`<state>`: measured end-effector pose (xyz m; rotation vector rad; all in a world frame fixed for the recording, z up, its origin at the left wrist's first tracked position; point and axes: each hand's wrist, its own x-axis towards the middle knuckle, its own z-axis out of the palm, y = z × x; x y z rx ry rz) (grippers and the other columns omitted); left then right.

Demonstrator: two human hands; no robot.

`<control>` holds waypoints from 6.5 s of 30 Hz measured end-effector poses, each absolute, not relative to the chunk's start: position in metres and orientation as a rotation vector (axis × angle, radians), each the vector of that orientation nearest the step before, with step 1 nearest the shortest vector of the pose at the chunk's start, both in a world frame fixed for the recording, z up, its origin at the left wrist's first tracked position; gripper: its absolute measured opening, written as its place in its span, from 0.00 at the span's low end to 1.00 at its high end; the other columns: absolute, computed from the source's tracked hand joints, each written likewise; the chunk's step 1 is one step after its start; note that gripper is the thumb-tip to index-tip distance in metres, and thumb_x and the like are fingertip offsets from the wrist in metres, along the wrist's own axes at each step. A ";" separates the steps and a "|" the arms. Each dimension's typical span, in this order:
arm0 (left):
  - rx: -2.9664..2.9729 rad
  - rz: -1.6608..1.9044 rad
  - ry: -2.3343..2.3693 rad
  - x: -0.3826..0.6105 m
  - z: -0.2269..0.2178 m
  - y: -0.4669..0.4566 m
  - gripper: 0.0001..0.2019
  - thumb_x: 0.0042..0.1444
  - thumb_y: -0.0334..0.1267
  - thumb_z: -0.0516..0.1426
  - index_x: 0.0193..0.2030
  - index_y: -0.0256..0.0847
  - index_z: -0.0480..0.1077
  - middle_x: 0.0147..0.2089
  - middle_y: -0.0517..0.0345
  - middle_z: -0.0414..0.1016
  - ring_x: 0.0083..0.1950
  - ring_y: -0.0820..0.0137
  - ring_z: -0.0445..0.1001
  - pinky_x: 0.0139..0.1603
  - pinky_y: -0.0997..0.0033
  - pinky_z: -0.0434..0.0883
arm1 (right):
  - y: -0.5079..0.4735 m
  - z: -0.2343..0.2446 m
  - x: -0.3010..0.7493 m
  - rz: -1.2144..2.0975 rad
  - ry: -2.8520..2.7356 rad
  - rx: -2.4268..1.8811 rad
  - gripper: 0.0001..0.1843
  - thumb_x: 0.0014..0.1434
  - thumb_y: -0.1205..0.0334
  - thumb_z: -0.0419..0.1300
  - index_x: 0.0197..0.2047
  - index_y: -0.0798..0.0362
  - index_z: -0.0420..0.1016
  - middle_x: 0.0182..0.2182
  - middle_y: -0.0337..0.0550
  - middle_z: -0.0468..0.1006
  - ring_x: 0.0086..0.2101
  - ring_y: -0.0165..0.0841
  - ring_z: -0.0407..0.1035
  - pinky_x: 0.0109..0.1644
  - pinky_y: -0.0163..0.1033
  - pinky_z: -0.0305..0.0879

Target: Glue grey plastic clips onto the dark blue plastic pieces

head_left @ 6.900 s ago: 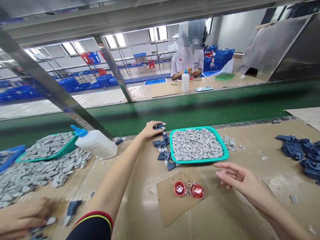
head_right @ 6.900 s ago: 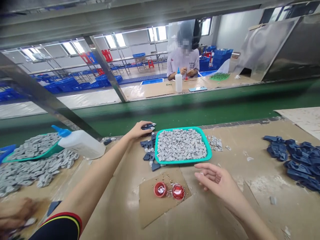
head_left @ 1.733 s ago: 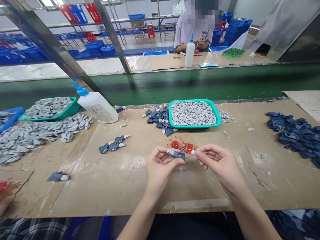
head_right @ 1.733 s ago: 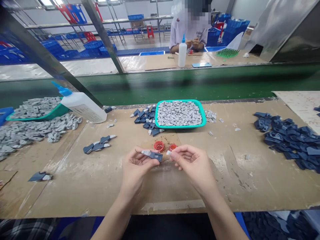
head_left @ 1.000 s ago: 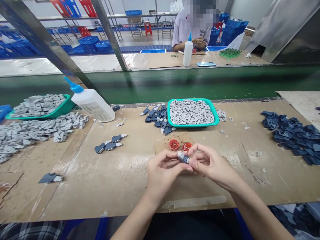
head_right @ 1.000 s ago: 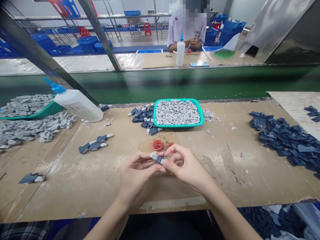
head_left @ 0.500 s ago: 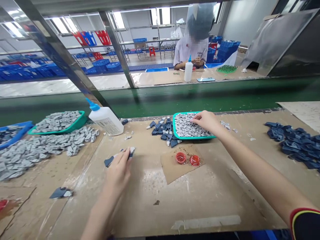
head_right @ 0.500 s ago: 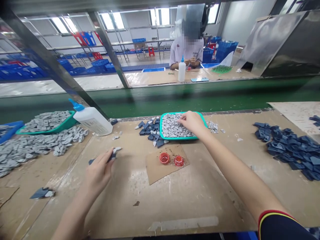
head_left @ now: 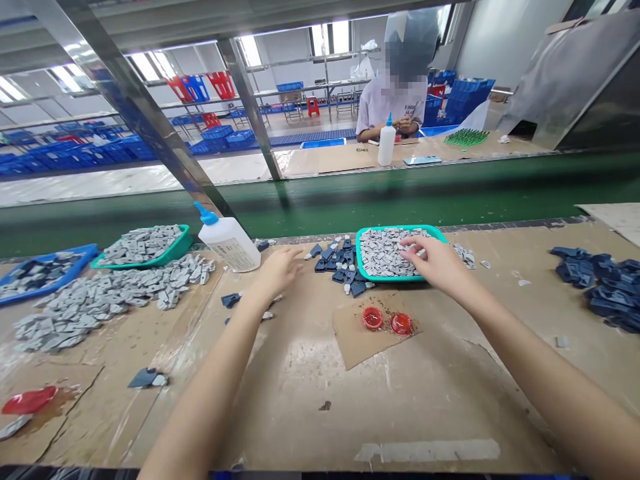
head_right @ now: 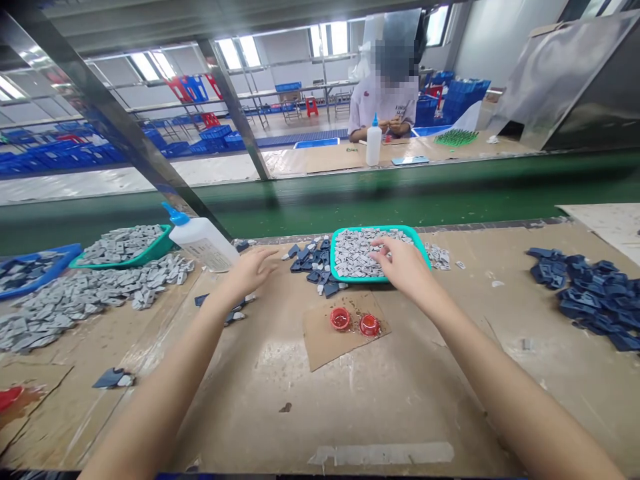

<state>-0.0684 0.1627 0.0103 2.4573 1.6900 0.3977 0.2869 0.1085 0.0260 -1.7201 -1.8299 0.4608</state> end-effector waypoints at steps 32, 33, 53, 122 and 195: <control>0.670 1.290 1.026 0.005 0.016 0.006 0.12 0.50 0.40 0.66 0.42 0.42 0.74 0.41 0.58 0.77 0.41 0.72 0.78 0.43 0.71 0.78 | 0.002 -0.015 0.273 1.396 -0.948 -1.449 0.22 0.46 0.46 0.71 0.34 0.56 0.78 0.26 0.48 0.81 0.25 0.34 0.74 0.28 0.37 0.68; 0.664 1.277 1.018 0.009 0.017 0.004 0.13 0.52 0.40 0.65 0.43 0.43 0.75 0.41 0.59 0.76 0.41 0.73 0.77 0.44 0.72 0.78 | 0.003 -0.015 0.272 1.402 -0.944 -1.453 0.21 0.46 0.46 0.71 0.33 0.56 0.78 0.26 0.48 0.81 0.25 0.33 0.73 0.28 0.36 0.67; 0.924 1.292 1.134 0.068 0.001 -0.011 0.11 0.45 0.34 0.68 0.37 0.43 0.77 0.38 0.55 0.79 0.42 0.67 0.77 0.47 0.69 0.73 | -0.007 0.011 0.275 1.502 -0.993 -1.347 0.17 0.51 0.48 0.68 0.34 0.53 0.75 0.27 0.44 0.79 0.22 0.28 0.66 0.24 0.33 0.60; 2.506 -0.004 1.983 -0.089 0.020 0.124 0.30 0.47 0.20 0.49 0.60 0.33 0.65 0.57 0.35 0.69 0.63 0.47 0.63 0.59 0.45 0.63 | 0.026 0.027 0.318 1.004 -1.549 -1.583 0.13 0.56 0.49 0.63 0.34 0.50 0.79 0.34 0.45 0.82 0.34 0.40 0.75 0.36 0.41 0.70; 1.043 1.278 1.055 0.080 -0.001 -0.018 0.31 0.57 0.38 0.60 0.67 0.45 0.58 0.53 0.49 0.76 0.56 0.62 0.74 0.57 0.61 0.72 | 0.006 0.054 0.247 1.403 -1.520 -1.316 0.14 0.62 0.47 0.56 0.37 0.50 0.68 0.34 0.43 0.78 0.33 0.34 0.72 0.36 0.38 0.68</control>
